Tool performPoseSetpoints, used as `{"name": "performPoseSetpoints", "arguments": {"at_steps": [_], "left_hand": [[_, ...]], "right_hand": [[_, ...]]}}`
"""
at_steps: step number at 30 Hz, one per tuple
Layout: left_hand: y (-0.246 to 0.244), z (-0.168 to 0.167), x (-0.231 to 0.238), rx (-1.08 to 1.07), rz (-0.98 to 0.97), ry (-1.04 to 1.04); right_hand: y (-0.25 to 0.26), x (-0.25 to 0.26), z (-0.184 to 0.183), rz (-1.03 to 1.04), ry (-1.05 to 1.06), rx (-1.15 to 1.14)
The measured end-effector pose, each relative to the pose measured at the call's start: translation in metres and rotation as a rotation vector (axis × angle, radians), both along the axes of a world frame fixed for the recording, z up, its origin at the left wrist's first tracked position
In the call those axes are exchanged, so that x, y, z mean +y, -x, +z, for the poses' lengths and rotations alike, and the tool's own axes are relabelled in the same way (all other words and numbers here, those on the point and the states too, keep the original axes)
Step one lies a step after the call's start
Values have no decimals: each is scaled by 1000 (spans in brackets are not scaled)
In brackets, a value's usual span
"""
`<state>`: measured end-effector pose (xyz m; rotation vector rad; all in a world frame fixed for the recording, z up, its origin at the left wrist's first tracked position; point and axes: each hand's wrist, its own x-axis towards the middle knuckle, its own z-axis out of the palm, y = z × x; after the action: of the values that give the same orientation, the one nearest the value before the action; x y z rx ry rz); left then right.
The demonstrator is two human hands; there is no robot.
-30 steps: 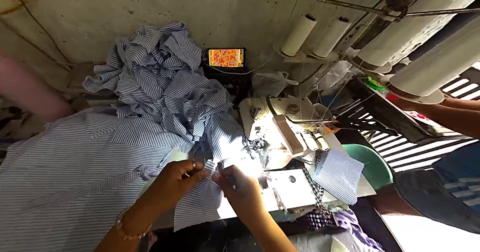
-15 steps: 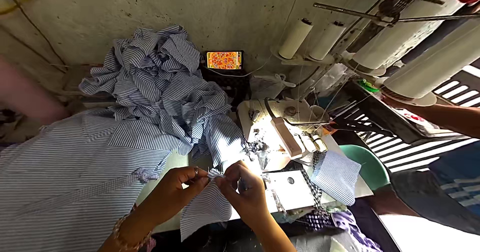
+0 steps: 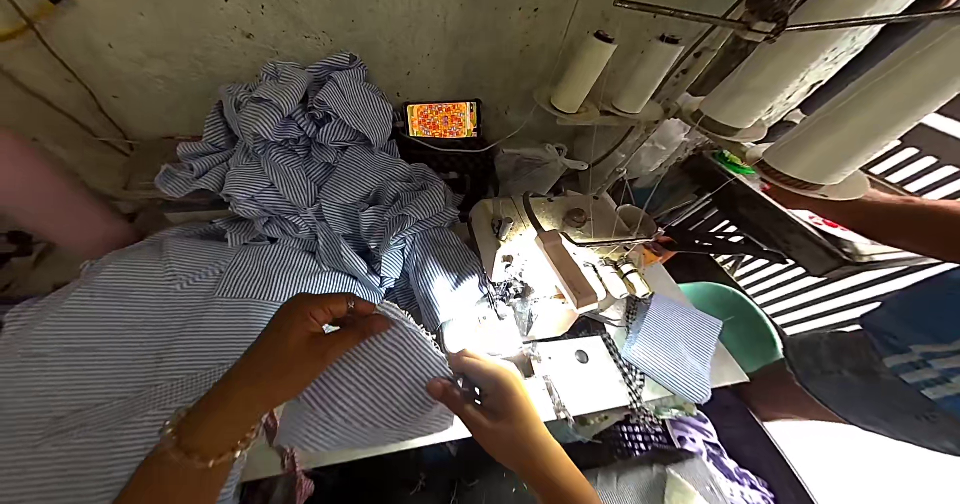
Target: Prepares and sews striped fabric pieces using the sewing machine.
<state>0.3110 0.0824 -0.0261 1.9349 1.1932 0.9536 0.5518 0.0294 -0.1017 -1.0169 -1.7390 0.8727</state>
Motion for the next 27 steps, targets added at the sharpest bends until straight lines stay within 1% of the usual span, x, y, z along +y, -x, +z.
{"name": "performPoseSetpoints", "arguments": {"at_steps": [2, 4, 7, 10, 14, 16, 19, 21, 23, 25, 27], "left_hand": [[2, 5, 6, 33, -10, 25], [1, 5, 13, 57, -25, 23], [-2, 2, 19, 64, -23, 3], [-9, 0, 21, 63, -14, -22], [-21, -4, 25, 69, -16, -78], [-32, -8, 27, 126, -10, -171], [-65, -24, 29, 257, -23, -350], [-94, -41, 27, 381, -23, -419], [-120, -58, 23, 496, 3, -461], [-136, -77, 20, 502, 54, -509], [-143, -88, 20, 460, 103, -562]], "right_hand": [[-3, -1, -13, 57, 26, 98], [-1, -4, -17, 47, 49, 134], [3, -8, -24, -86, 23, 130], [4, -9, -28, -209, 14, 183], [3, -14, -30, -289, 62, 299], [-1, -20, -29, -296, 102, 353], [-10, -34, -40, -304, 219, 422], [-16, -45, -55, -347, 333, 450], [-23, -56, -69, -376, 401, 444], [-26, -67, -76, -402, 421, 422], [-29, -73, -78, -415, 412, 395]]}}
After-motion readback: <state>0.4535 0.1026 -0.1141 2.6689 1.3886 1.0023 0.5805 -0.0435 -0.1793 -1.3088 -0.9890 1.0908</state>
